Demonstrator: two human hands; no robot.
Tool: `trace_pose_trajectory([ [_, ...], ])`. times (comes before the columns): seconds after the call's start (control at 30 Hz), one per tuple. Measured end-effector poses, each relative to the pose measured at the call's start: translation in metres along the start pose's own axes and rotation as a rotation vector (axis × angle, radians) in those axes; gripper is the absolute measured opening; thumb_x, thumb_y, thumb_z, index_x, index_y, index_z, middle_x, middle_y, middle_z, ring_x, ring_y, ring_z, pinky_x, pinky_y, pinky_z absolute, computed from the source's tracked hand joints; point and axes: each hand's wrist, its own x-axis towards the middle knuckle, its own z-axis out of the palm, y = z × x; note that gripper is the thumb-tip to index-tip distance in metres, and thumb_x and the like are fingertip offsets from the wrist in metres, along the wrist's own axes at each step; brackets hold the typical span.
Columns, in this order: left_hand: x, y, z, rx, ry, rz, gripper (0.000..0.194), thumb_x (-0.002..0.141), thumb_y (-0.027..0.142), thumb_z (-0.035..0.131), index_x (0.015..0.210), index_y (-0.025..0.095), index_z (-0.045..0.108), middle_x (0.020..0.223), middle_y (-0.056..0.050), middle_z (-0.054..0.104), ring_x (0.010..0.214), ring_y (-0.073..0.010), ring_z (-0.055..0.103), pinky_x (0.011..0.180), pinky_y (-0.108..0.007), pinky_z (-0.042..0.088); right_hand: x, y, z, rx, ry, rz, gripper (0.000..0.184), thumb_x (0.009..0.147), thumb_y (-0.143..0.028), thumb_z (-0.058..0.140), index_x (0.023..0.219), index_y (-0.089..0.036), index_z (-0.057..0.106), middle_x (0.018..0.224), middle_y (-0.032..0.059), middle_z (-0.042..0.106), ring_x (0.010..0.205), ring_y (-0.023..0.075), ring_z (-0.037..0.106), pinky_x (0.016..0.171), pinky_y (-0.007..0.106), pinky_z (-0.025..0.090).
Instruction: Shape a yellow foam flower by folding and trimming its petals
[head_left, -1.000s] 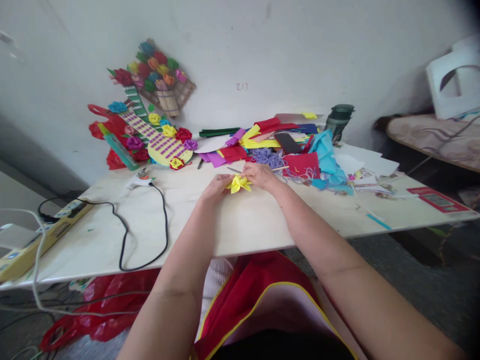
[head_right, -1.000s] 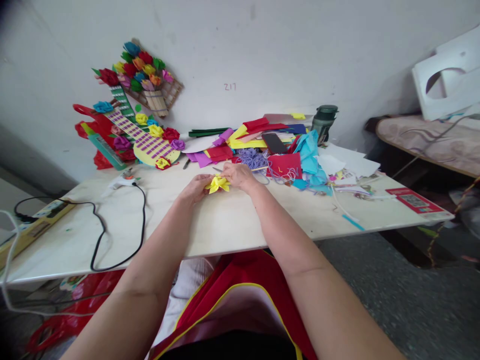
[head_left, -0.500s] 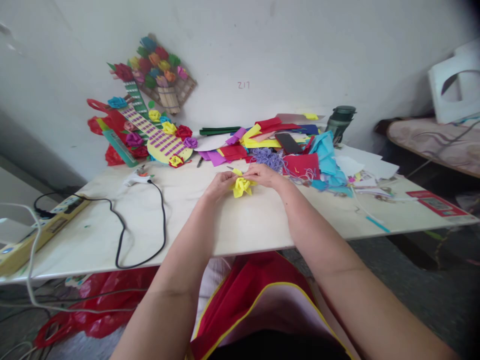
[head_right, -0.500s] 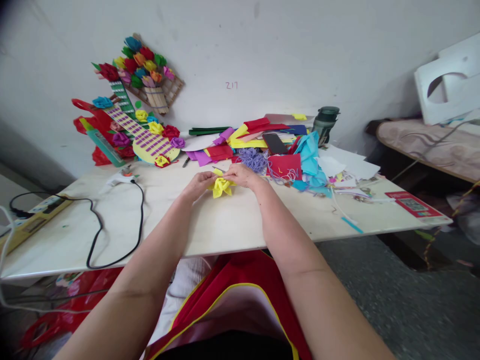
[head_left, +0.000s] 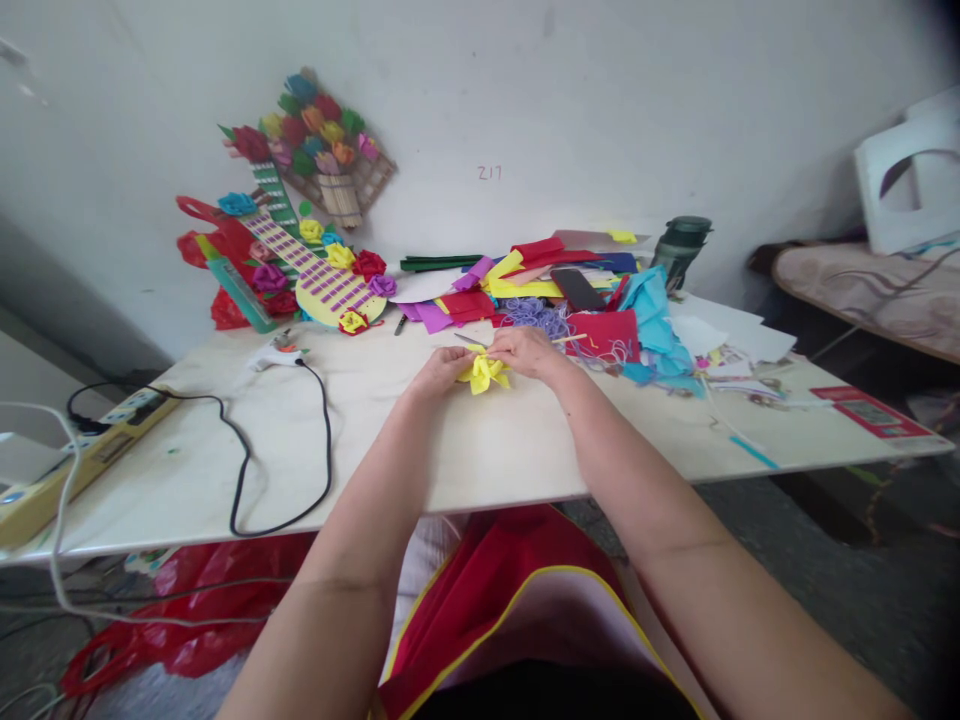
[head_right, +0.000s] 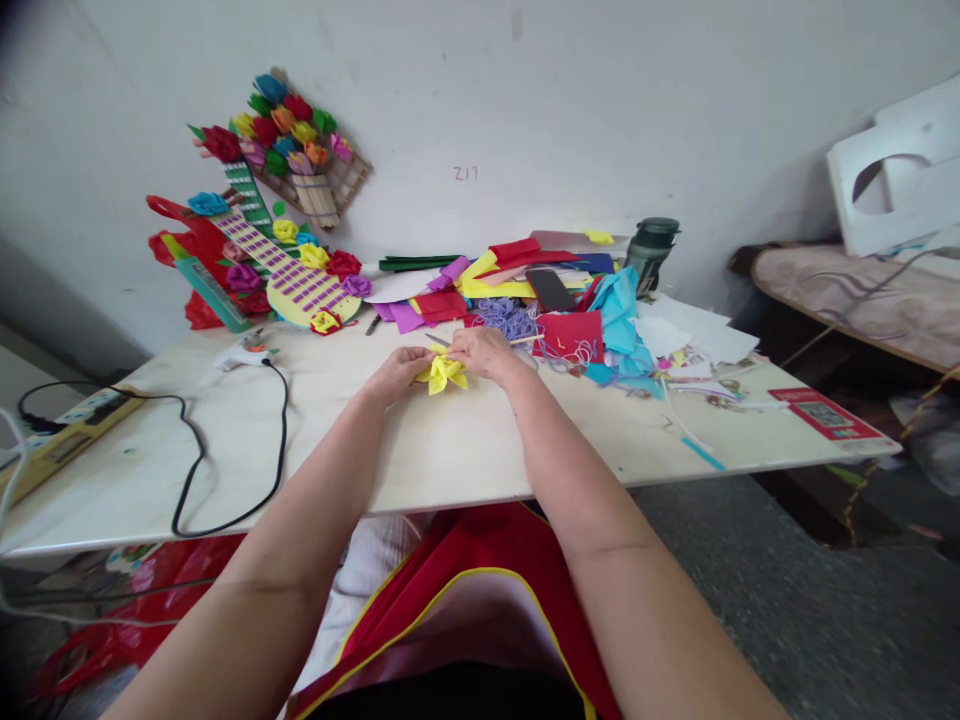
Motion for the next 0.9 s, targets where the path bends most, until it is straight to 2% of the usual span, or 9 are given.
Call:
trace_pose_trajectory([
  [0.1,0.001,-0.001,-0.001,-0.108,-0.02,-0.038,0.031,0.064,0.04,0.079,0.064,0.013,0.062,0.054,-0.001,0.057,0.048,-0.0086,0.049,0.049,-0.022,0.037,0.0,-0.002,0.0,0.001,0.014,-0.01,0.022,0.086,-0.025,0.056,0.087,-0.021,0.078,0.089,0.0047,0.072,0.075,0.0151,0.057,0.063,0.027,0.032],
  [0.27,-0.002,0.001,-0.001,-0.222,-0.033,-0.122,0.024,0.063,0.029,0.08,0.068,0.01,0.066,0.064,-0.005,0.065,0.059,-0.0116,0.059,0.061,-0.024,0.048,-0.001,-0.003,0.0,0.005,0.008,-0.017,0.022,0.086,-0.026,0.056,0.09,-0.021,0.078,0.091,0.0048,0.072,0.078,0.0156,0.058,0.064,0.027,0.032],
  [0.57,0.001,-0.003,-0.007,-0.223,-0.11,-0.168,0.019,0.067,0.022,0.073,0.076,0.006,0.066,0.076,-0.012,0.072,0.069,-0.0183,0.068,0.072,-0.03,0.054,0.0,-0.01,-0.004,-0.059,-0.068,0.017,0.026,0.088,-0.026,0.054,0.095,-0.02,0.077,0.096,0.0061,0.073,0.083,0.0165,0.06,0.066,0.027,0.034],
  [0.7,0.002,-0.003,-0.01,-0.202,-0.127,-0.182,0.018,0.069,0.021,0.072,0.077,0.006,0.066,0.076,-0.012,0.072,0.069,-0.018,0.069,0.072,-0.029,0.054,0.0,-0.015,-0.007,-0.1,-0.089,0.022,0.027,0.089,-0.028,0.052,0.096,-0.02,0.077,0.097,0.0069,0.072,0.085,0.0175,0.061,0.066,0.027,0.034],
  [0.8,0.002,-0.003,-0.007,-0.218,-0.105,-0.176,0.017,0.068,0.021,0.074,0.075,0.007,0.066,0.073,-0.011,0.071,0.066,-0.0172,0.067,0.068,-0.028,0.054,0.0,-0.015,-0.007,-0.095,-0.087,0.024,0.027,0.089,-0.027,0.052,0.096,-0.021,0.077,0.098,0.0065,0.073,0.085,0.0173,0.061,0.066,0.028,0.034],
  [0.9,0.002,-0.002,-0.002,-0.27,-0.032,-0.164,0.015,0.069,0.02,0.073,0.073,0.008,0.065,0.069,-0.009,0.069,0.062,-0.0155,0.065,0.064,-0.027,0.054,0.0,-0.011,-0.006,-0.072,-0.062,0.032,0.026,0.089,-0.027,0.053,0.097,-0.022,0.077,0.099,0.0055,0.073,0.083,0.0166,0.061,0.066,0.027,0.034],
])
